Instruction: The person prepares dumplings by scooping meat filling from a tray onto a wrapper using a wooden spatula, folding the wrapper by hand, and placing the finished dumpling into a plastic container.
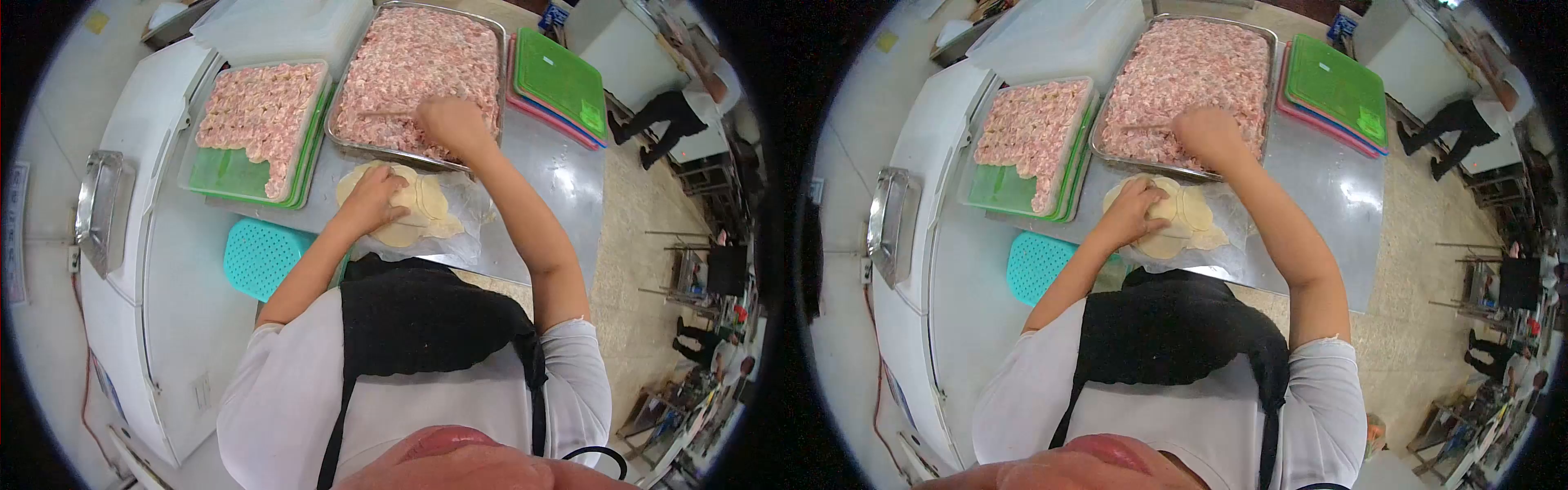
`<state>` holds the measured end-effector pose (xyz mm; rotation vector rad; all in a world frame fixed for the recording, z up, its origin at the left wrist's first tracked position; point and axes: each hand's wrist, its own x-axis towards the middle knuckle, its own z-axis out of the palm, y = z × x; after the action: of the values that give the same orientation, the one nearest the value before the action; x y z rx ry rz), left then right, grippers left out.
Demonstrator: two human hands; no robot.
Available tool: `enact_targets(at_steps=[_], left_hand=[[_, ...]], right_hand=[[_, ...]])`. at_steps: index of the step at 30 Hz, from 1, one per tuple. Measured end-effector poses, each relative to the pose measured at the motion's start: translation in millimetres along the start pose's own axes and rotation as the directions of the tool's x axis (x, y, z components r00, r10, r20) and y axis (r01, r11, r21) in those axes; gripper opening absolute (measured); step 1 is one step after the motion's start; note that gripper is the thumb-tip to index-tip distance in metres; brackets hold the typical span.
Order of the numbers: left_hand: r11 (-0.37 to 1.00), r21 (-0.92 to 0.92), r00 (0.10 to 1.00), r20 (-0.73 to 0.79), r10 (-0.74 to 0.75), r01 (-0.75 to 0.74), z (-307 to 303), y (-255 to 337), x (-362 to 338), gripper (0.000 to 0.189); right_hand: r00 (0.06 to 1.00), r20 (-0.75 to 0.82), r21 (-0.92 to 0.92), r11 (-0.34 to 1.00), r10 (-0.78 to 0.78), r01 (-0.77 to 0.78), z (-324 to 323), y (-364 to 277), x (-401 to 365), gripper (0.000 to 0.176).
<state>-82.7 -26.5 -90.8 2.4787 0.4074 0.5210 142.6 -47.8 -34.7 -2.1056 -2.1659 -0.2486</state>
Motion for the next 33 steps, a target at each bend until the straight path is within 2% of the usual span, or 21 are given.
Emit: enact_targets(at_steps=[2, 5, 7, 11, 13, 14, 15, 16, 17, 19, 20, 22, 24, 26, 27, 28, 29, 30, 31, 32, 33], left_hand=[[0.998, 0.047, 0.999, -0.047, -0.028, 0.030, 6, -3, -2, 0.021], [0.985, 0.001, 0.985, -0.011, -0.170, 0.170, 4, -20, -15, 0.017], [0.948, -0.143, 0.943, -0.138, -0.303, 0.284, 0, -23, -23, 0.016], [0.914, -0.251, 0.902, -0.217, -0.374, 0.319, -6, -28, -31, 0.018], [0.618, -0.638, 0.753, -0.088, -0.652, 0.460, -6, -38, -32, 0.020], [0.619, -0.639, 0.756, -0.087, -0.649, 0.457, -4, -43, -32, 0.020], [0.294, -0.915, 0.707, -0.014, -0.707, 0.275, -8, -39, -26, 0.024], [-0.090, -0.995, 0.680, 0.086, -0.728, 0.029, -11, -38, -23, 0.029], [-0.093, -0.995, 0.683, 0.086, -0.726, 0.027, -12, -44, -24, 0.029], [0.169, -0.966, 0.791, 0.051, -0.610, 0.193, -12, -55, -28, 0.039], [0.162, -0.968, 0.793, 0.054, -0.607, 0.190, -12, -60, -31, 0.039], [-0.240, -0.969, 0.819, 0.184, -0.544, 0.058, -20, -66, -30, 0.039], [-0.266, -0.960, 0.835, 0.213, -0.507, 0.083, -29, -65, -29, 0.037], [-0.289, -0.950, 0.850, 0.245, -0.466, 0.116, -34, -67, -25, 0.036], [-0.124, -0.979, 0.835, 0.203, -0.512, 0.162, -31, -68, -22, 0.035], [0.043, -0.976, 0.822, 0.154, -0.548, 0.212, -30, -68, -18, 0.035], [0.038, -0.976, 0.829, 0.163, -0.535, 0.216, -31, -70, -13, 0.035], [-0.090, -0.986, 0.799, 0.166, -0.577, 0.140, -34, -71, -4, 0.032], [-0.213, -0.975, 0.766, 0.180, -0.617, 0.058, -39, -69, 7, 0.029], [-0.221, -0.973, 0.773, 0.189, -0.605, 0.065, -43, -66, 20, 0.029], [-0.288, -0.957, 0.784, 0.168, -0.597, -0.015, -49, -56, 37, 0.027]], right_hand=[[0.999, -0.036, 0.040, 0.999, -0.033, 0.034, 18, -18, -1, 0.017], [0.990, -0.124, 0.106, 0.991, -0.073, 0.086, 22, -28, -12, 0.015], [0.992, -0.111, 0.105, 0.991, -0.068, 0.080, 23, -29, -15, 0.019], [0.994, -0.099, 0.131, 0.990, -0.045, 0.058, 23, -40, -21, 0.020], [1.000, 0.027, 0.318, 0.948, -0.010, 0.001, 24, -38, -21, 0.023], [1.000, 0.026, 0.315, 0.949, -0.007, -0.001, 29, -35, -20, 0.023], [0.997, 0.054, 0.413, 0.908, 0.049, -0.067, 31, -30, -17, 0.027], [0.991, 0.086, 0.505, 0.853, 0.101, -0.131, 34, -27, -13, 0.031], [0.991, 0.086, 0.500, 0.856, 0.102, -0.132, 36, -24, -10, 0.031], [0.987, 0.105, 0.390, 0.908, 0.123, -0.155, 12, -24, 0, 0.038], [0.989, 0.114, 0.303, 0.944, 0.097, -0.128, -2, -28, 6, 0.035], [0.987, 0.122, 0.208, 0.969, 0.106, -0.129, 7, -38, 13, 0.035], [0.985, 0.131, 0.111, 0.985, 0.115, -0.130, 12, -51, 13, 0.034], [0.992, 0.106, 0.183, 0.979, 0.068, -0.086, 12, -65, 5, 0.033], [0.991, 0.109, 0.175, 0.980, 0.078, -0.096, 17, -61, 3, 0.033], [0.982, 0.108, 0.383, 0.905, 0.158, -0.187, 20, -52, -4, 0.034], [0.965, 0.119, 0.571, 0.779, 0.236, -0.261, 24, -45, -9, 0.035], [0.961, 0.119, 0.562, 0.781, 0.249, -0.272, 18, -43, -11, 0.035], [0.912, 0.173, 0.649, 0.654, 0.372, -0.389, 11, -42, -12, 0.034], [0.845, 0.239, 0.717, 0.500, 0.479, -0.486, 5, -42, -14, 0.034], [0.836, 0.237, 0.711, 0.499, 0.494, -0.496, 5, -42, -16, 0.034]])
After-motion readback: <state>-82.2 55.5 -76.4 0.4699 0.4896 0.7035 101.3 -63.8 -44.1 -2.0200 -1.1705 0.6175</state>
